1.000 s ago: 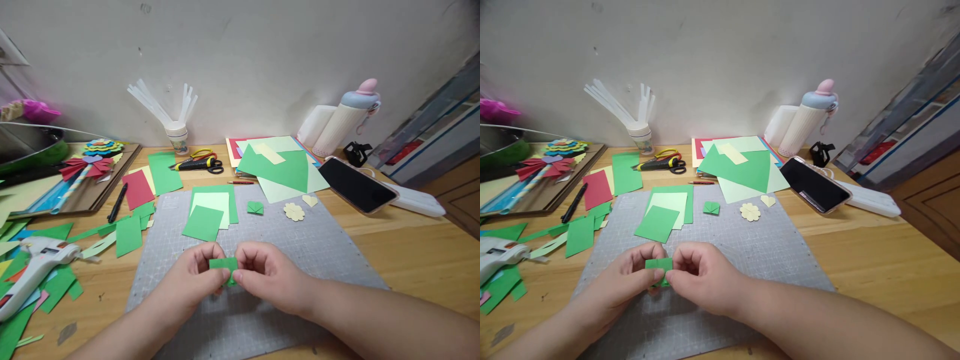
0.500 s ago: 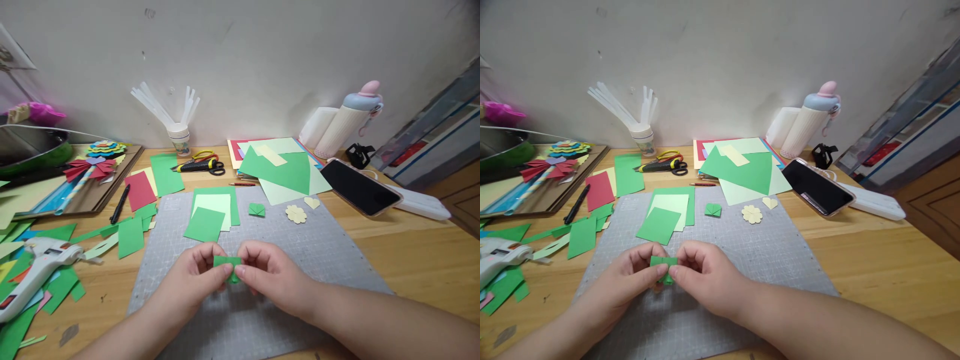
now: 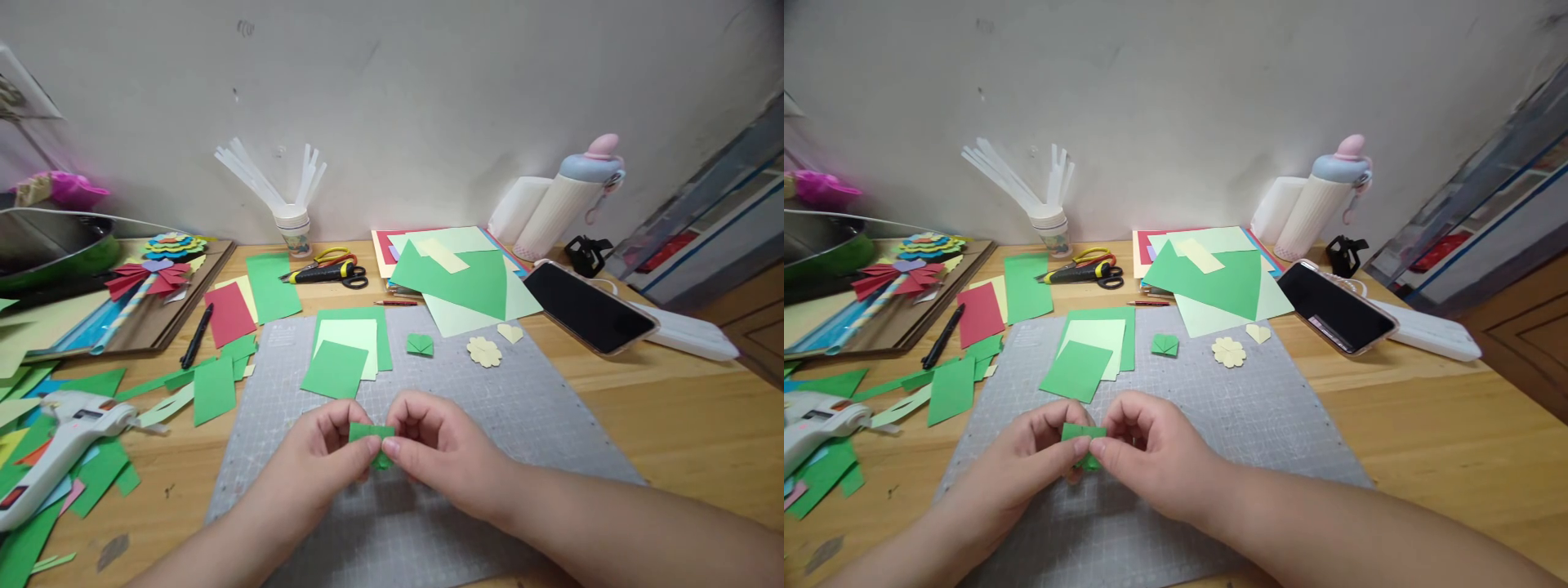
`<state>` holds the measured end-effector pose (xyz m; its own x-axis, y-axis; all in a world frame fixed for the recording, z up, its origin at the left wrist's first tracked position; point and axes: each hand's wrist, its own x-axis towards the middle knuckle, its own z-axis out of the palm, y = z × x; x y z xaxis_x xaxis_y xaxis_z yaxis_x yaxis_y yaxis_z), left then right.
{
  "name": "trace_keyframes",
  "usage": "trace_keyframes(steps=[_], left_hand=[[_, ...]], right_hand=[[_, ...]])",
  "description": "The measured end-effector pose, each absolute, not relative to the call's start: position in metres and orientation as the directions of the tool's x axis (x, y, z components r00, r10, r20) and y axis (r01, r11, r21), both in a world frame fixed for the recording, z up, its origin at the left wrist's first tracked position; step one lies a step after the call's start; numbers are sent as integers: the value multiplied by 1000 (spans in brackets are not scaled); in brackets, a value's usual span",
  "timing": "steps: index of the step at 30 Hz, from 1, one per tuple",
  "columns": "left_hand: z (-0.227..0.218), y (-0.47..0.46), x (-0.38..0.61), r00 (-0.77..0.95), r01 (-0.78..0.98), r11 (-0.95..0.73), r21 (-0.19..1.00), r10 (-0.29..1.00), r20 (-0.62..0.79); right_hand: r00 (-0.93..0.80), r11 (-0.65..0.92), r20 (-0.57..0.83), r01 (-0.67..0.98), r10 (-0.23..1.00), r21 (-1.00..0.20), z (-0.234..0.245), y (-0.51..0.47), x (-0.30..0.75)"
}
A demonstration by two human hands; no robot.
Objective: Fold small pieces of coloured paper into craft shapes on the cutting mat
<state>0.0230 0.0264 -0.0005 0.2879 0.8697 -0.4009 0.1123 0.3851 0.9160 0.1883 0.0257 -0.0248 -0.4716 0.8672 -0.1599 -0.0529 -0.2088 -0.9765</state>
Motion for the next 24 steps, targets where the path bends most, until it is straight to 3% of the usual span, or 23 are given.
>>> trace_keyframes(steps=[9,15,21,24], left_hand=[[-1,27,25,265,167,354,920,883,-388],[-10,25,20,268,277,290,916,892,-364],[-10,22,21,299,353,204,913,900,-316],[-9,21,22,334,292,208,933,892,-303]], right_hand=[[-484,-341,-230,-156,844,-927,-27,25,186],[-499,-367,-258,-131,827,-921,-30,26,186],[-471,-215,-193,8,861,-977,-29,27,187],[-471,-197,-158,-33,868,-980,-26,28,188]])
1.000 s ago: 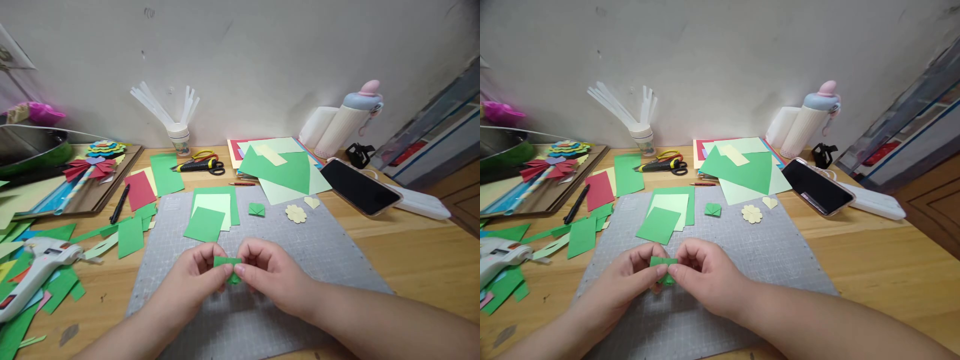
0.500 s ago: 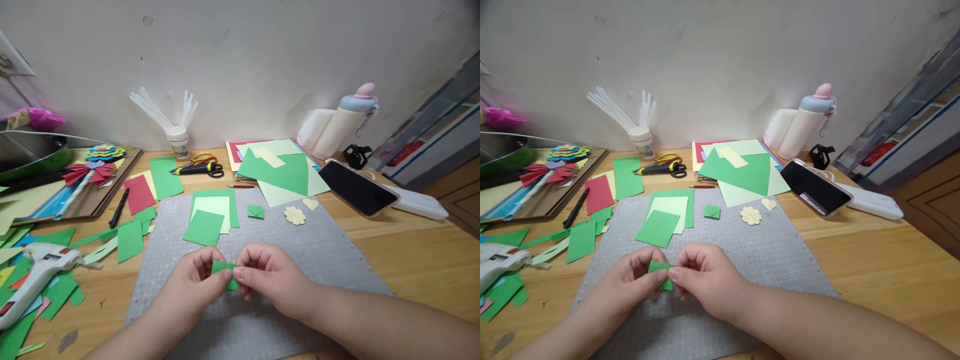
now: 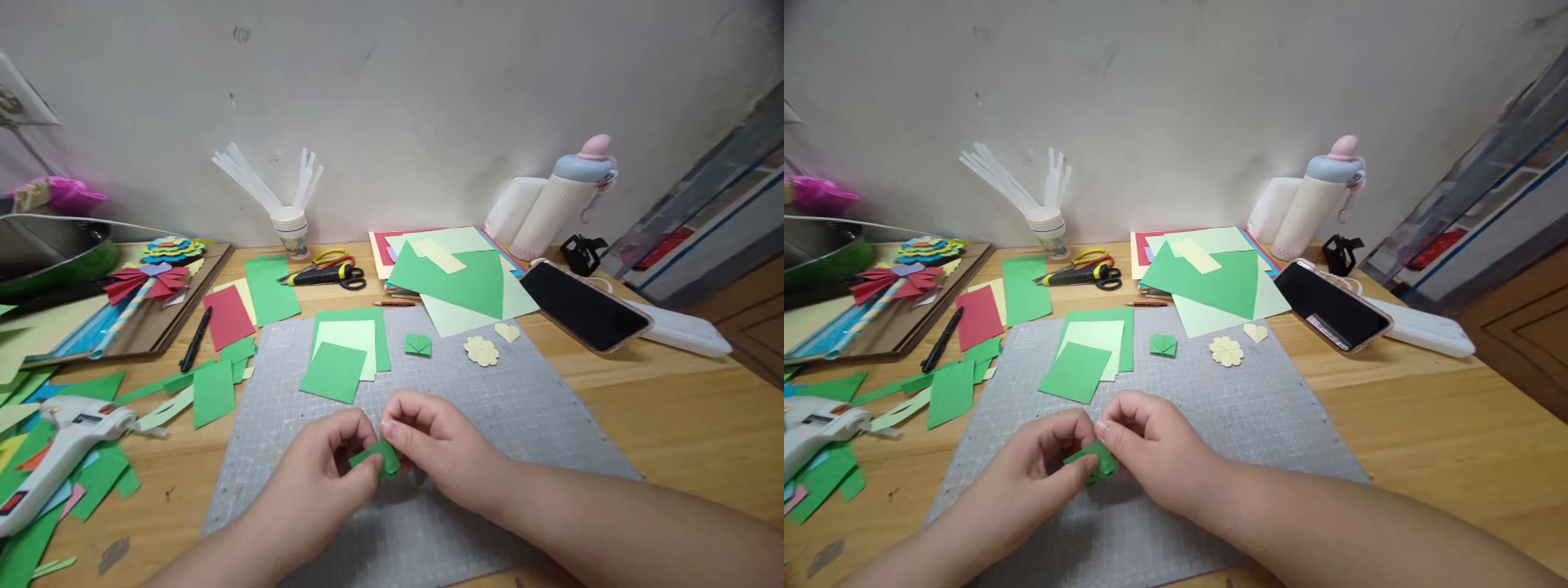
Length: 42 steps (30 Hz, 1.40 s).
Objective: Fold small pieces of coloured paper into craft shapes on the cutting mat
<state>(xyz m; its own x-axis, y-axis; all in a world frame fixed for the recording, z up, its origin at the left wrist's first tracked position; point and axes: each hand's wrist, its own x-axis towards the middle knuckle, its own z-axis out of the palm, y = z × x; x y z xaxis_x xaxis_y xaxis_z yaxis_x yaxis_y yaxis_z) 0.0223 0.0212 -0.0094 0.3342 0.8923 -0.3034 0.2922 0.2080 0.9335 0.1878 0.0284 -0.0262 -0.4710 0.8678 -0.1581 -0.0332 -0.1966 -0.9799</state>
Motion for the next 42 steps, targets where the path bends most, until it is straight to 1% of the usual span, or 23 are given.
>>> trace_keyframes(steps=[2,5,7,9,12,14,17,19,21,24,28,31,34,38,42], left_hand=[[-10,22,22,309,199,239,950,905,-292],[-8,25,19,218,47,306,951,926,-309],[-7,26,19,174,-11,326,945,932,-319],[-5,26,19,167,-32,328,944,933,-319],[-5,25,21,195,7,317,949,930,-312],[-7,23,22,218,97,278,956,931,-293],[-9,20,23,259,264,176,948,934,-246],[-10,19,23,265,312,150,938,934,-237],[-9,20,23,251,276,177,945,936,-249],[-6,23,22,218,173,236,956,938,-271],[-2,25,23,197,120,267,956,938,-286],[-1,24,24,195,112,289,951,932,-307],[-3,23,25,213,109,291,950,927,-309],[-5,24,24,240,162,255,953,927,-289],[-7,23,23,258,197,221,955,928,-268]], right_hand=[[-461,-197,-141,-77,876,-977,-25,29,188],[-446,-196,-130,-106,886,-975,-25,29,188],[-451,-185,-118,-107,885,-977,-24,28,187],[-451,-177,-123,-81,884,-981,-23,27,186],[-430,-176,-142,-38,891,-984,-22,25,185],[-412,-166,-136,-40,901,-985,-22,25,184],[-404,-171,-140,-40,904,-985,-21,25,185],[-421,-180,-144,-46,895,-983,-21,24,186],[-443,-181,-129,-78,887,-980,-20,24,188],[-464,-180,-98,-134,880,-974,-21,24,189],[-460,-172,-108,-100,881,-980,-26,25,187],[-448,-172,-129,-55,885,-984,-26,24,186],[-444,-200,-154,-59,883,-978,-23,23,185],[-435,-213,-166,-61,885,-975,-20,22,185],[-423,-195,-160,-42,892,-980,-21,24,185]])
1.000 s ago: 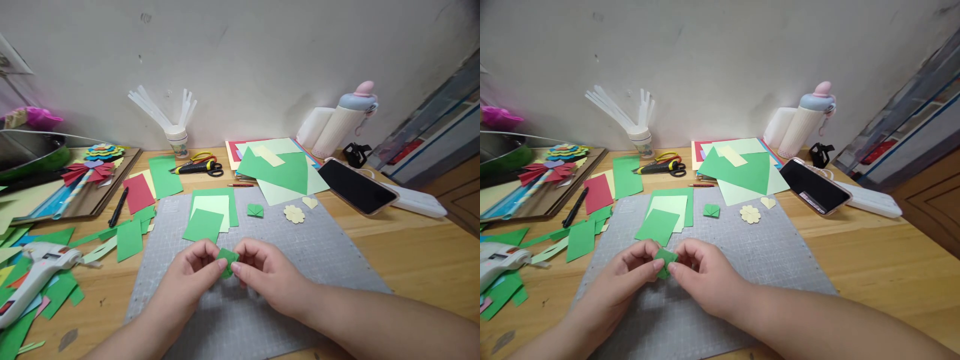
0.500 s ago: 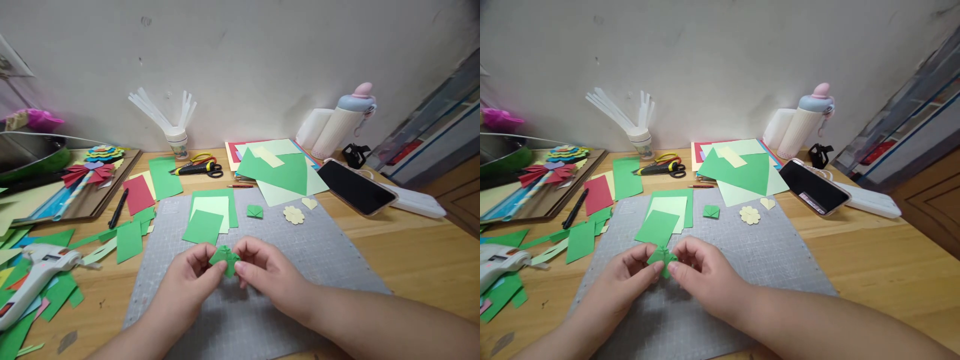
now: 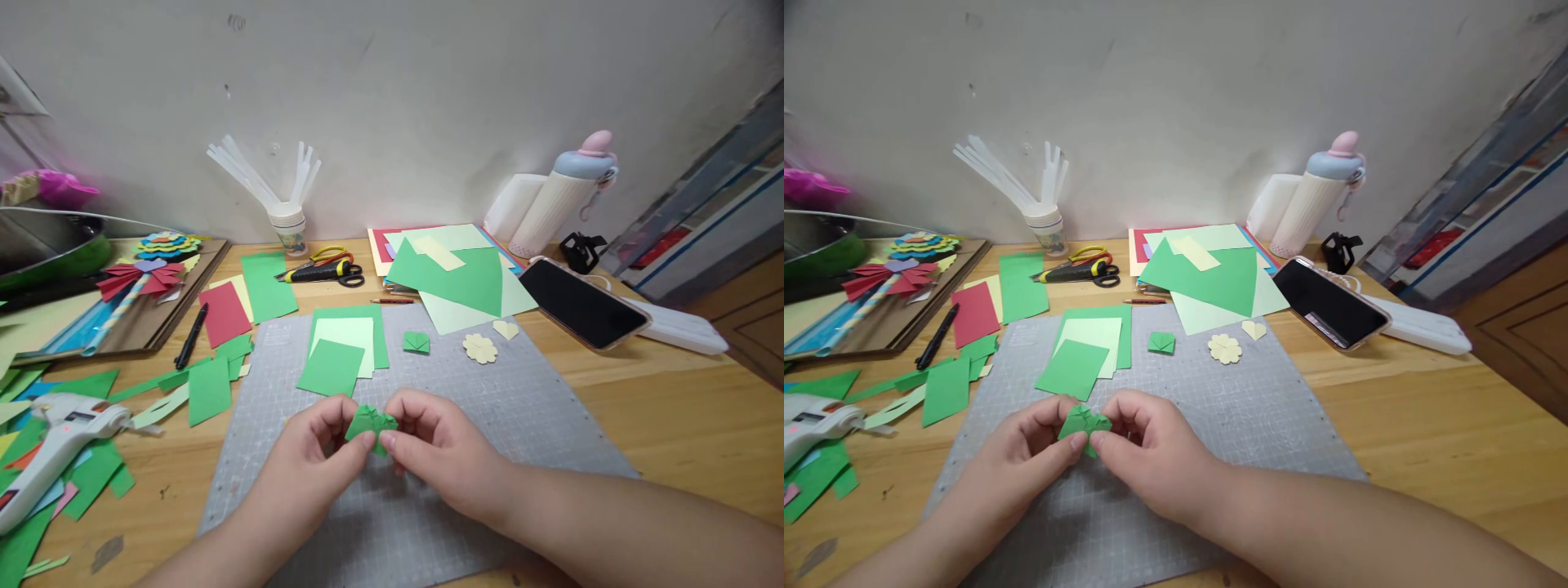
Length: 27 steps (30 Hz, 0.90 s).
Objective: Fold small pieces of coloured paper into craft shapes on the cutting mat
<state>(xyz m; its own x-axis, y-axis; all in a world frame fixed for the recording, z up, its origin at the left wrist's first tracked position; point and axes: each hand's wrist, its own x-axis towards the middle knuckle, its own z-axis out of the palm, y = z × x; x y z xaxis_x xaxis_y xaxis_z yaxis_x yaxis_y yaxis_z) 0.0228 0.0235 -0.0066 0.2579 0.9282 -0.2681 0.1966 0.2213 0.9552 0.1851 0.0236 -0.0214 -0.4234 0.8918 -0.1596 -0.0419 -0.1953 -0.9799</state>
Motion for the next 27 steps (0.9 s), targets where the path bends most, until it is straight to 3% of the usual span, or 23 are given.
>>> trace_keyframes(steps=[9,19,27], left_hand=[[-10,22,22,276,247,184,951,928,-251],[-13,22,21,248,339,150,929,938,-242],[-12,23,22,276,266,172,948,929,-246]], right_hand=[[-420,-188,-139,-77,897,-979,-19,26,188],[-416,-20,-58,95,908,-995,-25,28,190],[-408,-29,-43,40,912,-999,-27,28,190]])
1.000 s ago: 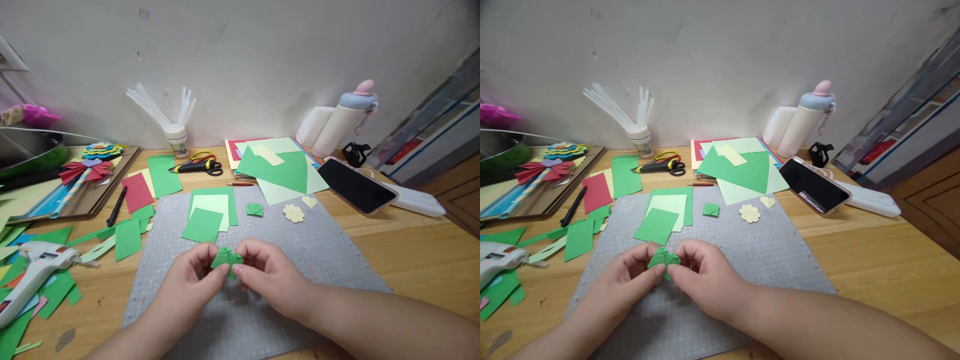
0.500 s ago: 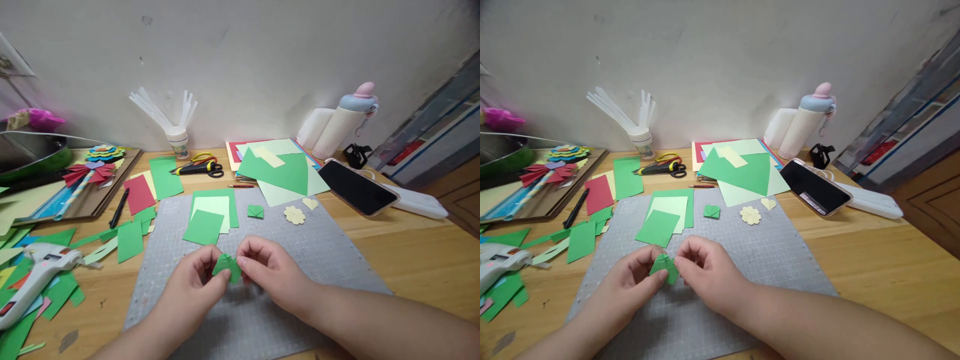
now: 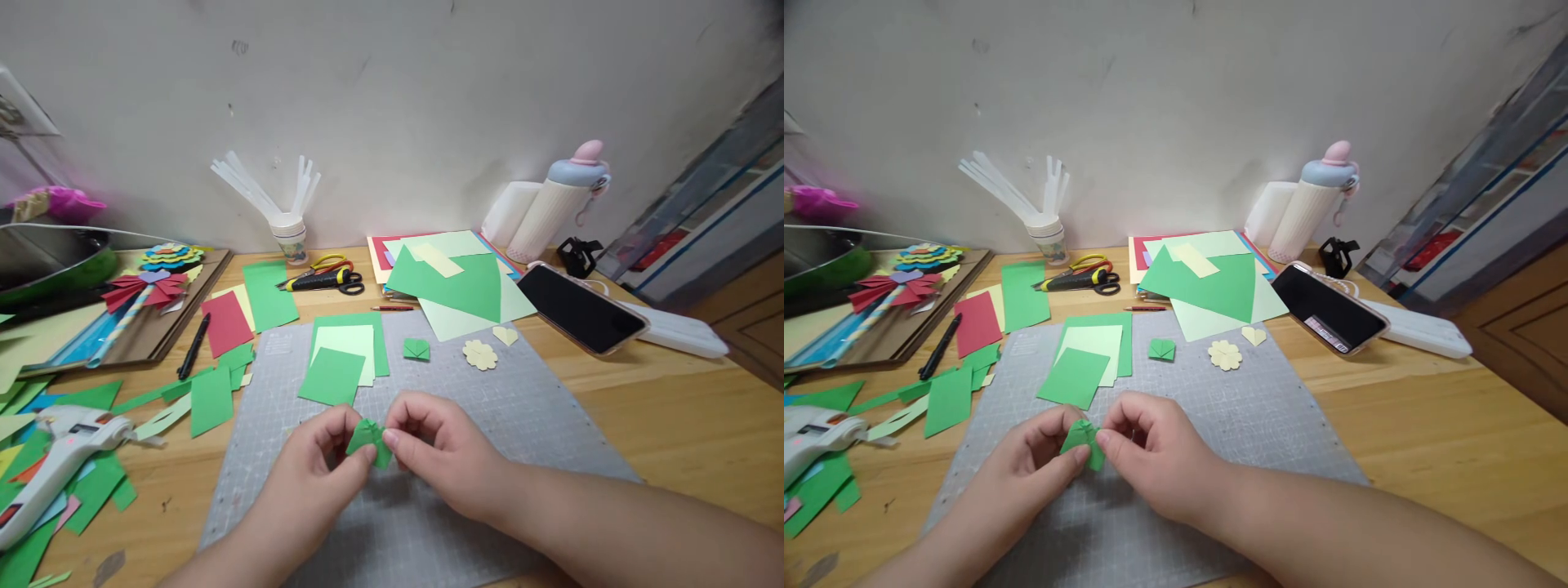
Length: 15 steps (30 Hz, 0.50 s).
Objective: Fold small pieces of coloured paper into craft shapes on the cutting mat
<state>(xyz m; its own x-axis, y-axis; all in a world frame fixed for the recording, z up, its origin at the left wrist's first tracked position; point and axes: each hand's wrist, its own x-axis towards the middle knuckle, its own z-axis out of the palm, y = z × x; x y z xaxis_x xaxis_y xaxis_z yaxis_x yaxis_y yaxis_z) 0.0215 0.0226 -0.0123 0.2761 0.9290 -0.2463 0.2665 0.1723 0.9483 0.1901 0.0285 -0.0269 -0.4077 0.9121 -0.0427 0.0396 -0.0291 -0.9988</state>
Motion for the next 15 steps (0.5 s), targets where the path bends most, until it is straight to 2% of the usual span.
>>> trace_keyframes(steps=[5,15], left_hand=[[-10,20,20,316,216,145,966,925,-209],[-7,22,18,328,216,119,969,926,-187]], right_hand=[[-419,11,-6,36,908,-999,-23,27,190],[-429,-1,-45,102,902,-995,-21,27,189]])
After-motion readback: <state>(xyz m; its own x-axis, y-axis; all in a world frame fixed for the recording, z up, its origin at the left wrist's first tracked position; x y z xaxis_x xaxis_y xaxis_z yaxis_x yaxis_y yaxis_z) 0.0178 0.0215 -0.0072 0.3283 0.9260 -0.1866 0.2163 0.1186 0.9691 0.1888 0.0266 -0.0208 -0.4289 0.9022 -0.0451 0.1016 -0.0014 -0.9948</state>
